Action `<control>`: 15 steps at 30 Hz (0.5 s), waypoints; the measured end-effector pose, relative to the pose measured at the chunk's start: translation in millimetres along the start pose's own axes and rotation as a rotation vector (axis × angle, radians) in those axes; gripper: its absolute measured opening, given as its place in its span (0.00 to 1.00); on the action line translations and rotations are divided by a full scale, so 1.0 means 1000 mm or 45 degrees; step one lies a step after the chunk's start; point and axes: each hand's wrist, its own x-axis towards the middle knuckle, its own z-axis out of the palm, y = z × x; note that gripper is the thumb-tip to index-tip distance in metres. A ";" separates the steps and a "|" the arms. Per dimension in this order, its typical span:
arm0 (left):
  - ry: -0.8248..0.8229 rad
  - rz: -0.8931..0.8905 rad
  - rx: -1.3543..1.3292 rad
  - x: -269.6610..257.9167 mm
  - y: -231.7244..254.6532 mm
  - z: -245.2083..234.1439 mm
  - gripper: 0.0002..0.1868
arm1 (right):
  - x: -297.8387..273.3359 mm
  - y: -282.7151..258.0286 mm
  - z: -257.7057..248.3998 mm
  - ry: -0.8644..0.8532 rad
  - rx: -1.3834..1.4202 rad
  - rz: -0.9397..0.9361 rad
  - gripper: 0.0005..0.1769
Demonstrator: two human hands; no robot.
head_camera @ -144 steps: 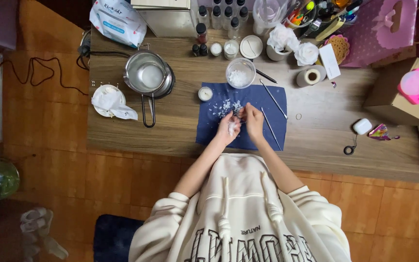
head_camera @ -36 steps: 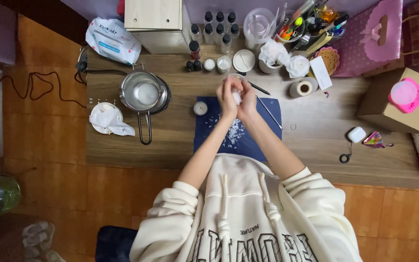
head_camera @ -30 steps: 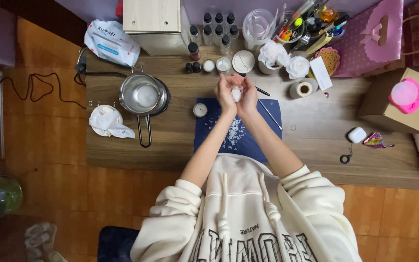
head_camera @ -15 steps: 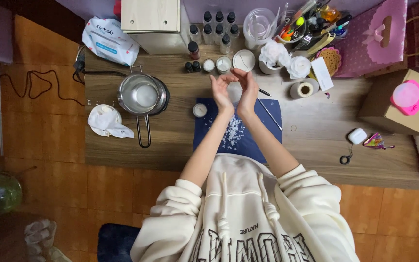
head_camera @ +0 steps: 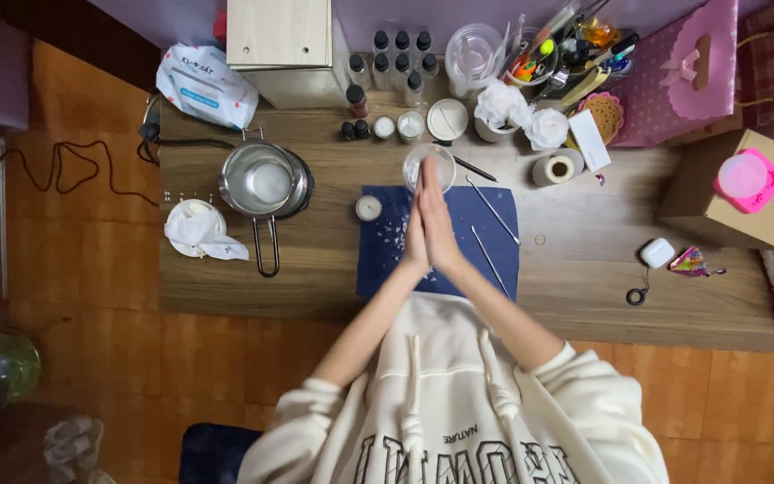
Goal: Cleaning up spilled white beads from a workspace mat using hands, a spoon, and a small brush.
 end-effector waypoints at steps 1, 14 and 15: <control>-0.017 -0.041 -0.008 -0.014 -0.003 -0.006 0.32 | -0.013 -0.006 0.010 -0.007 -0.298 -0.024 0.26; -0.161 -0.361 -0.085 -0.054 -0.011 -0.030 0.29 | -0.077 0.075 -0.068 0.204 -1.079 0.039 0.27; -0.157 -0.354 -0.087 -0.053 -0.015 -0.026 0.29 | -0.076 0.079 -0.058 0.196 -1.079 0.038 0.27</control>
